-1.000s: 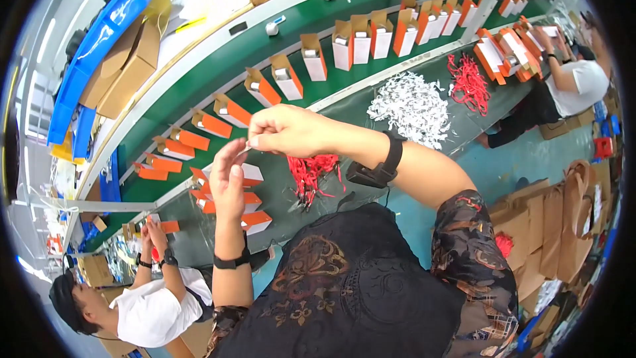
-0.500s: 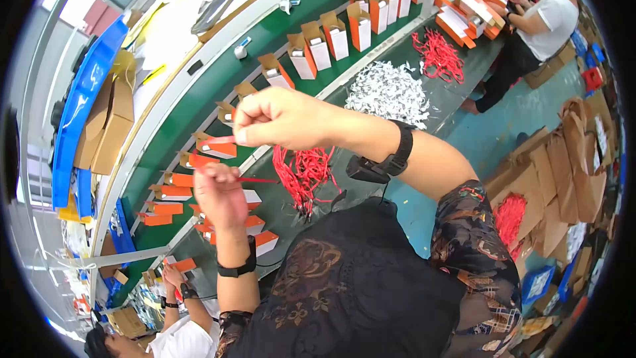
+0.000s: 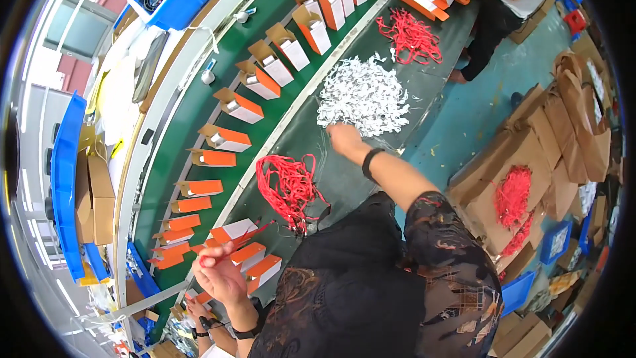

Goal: The person picks up a red lanyard and a white plastic clip, slides the clip onto the lanyard, and places the assembled unit into an orange box. This process is repeated for several units before the person gathers and stacks the filled boxes on the table.

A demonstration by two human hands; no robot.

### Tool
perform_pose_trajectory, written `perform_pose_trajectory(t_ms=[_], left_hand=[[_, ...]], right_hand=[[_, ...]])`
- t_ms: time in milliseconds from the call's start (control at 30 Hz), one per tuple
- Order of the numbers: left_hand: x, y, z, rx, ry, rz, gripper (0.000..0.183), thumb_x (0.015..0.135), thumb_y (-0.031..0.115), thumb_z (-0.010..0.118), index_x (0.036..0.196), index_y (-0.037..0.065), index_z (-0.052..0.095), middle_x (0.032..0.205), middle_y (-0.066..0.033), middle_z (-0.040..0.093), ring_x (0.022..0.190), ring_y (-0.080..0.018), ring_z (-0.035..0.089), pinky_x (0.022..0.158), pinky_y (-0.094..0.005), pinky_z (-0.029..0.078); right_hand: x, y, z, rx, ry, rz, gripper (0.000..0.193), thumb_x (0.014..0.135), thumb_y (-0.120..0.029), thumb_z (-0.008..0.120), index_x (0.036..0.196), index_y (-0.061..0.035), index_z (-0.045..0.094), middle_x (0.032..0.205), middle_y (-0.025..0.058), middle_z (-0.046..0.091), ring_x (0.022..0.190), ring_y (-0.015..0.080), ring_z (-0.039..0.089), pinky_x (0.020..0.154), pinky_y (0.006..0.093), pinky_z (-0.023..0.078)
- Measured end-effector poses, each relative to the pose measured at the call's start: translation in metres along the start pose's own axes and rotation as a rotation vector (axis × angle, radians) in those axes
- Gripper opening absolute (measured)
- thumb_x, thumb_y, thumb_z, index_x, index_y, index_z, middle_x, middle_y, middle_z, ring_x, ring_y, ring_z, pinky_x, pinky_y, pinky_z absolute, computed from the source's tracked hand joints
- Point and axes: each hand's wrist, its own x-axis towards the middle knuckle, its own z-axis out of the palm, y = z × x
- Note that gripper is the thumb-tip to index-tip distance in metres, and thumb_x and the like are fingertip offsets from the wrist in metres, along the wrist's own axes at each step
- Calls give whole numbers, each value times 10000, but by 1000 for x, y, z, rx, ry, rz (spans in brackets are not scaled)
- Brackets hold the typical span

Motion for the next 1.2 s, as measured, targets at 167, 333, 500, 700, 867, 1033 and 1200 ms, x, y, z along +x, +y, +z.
perform_pose_trajectory(t_ms=[167,333,500,700,867,1033,1200], left_hand=[[-5,10,9,81,79,43,270,989,308,565,979,39,557,890,-125,602,832,-251,639,852,-466,532],[-15,13,1,270,119,22,232,987,198,579,1107,1,604,903,-113,657,831,-222,637,870,-442,518],[-9,12,-4,316,113,-15,152,943,10,595,1082,-42,628,966,-152,689,912,-231,674,864,-378,542],[24,17,11,409,-78,-46,139,918,-41,592,1049,-51,637,926,-157,702,837,-228,697,809,-356,568],[38,21,27,204,-115,-115,121,921,-12,603,1039,-21,631,932,-148,699,822,-235,689,799,-372,569],[58,9,21,64,15,-189,134,948,47,600,1070,-10,602,992,-129,675,875,-227,676,827,-370,560],[63,-36,-6,-405,389,-515,103,953,103,594,1048,67,579,951,-65,647,962,-243,661,906,-431,532]], right_hand=[[65,36,5,-212,29,-132,239,807,-75,588,1024,-82,687,1060,202,620,925,375,661,750,485,549],[65,24,-17,-105,-5,-83,219,852,-135,590,1052,-56,631,1099,199,584,940,362,657,773,460,547],[50,26,-35,556,159,62,237,877,-180,641,1068,-44,606,925,154,657,770,273,655,670,394,524],[2,-25,-87,1388,-127,209,215,909,-114,658,1104,-25,636,931,20,672,765,96,616,661,228,501],[-30,-132,-94,1434,-199,-145,197,912,-57,641,1108,-36,644,915,37,670,792,93,629,700,242,522],[-70,-202,-118,1002,-637,-436,162,891,-48,632,1036,13,671,920,30,675,847,83,613,777,271,498],[-86,-196,-128,1298,-877,-336,134,885,-34,632,1014,2,638,869,14,660,824,72,610,748,234,487]])
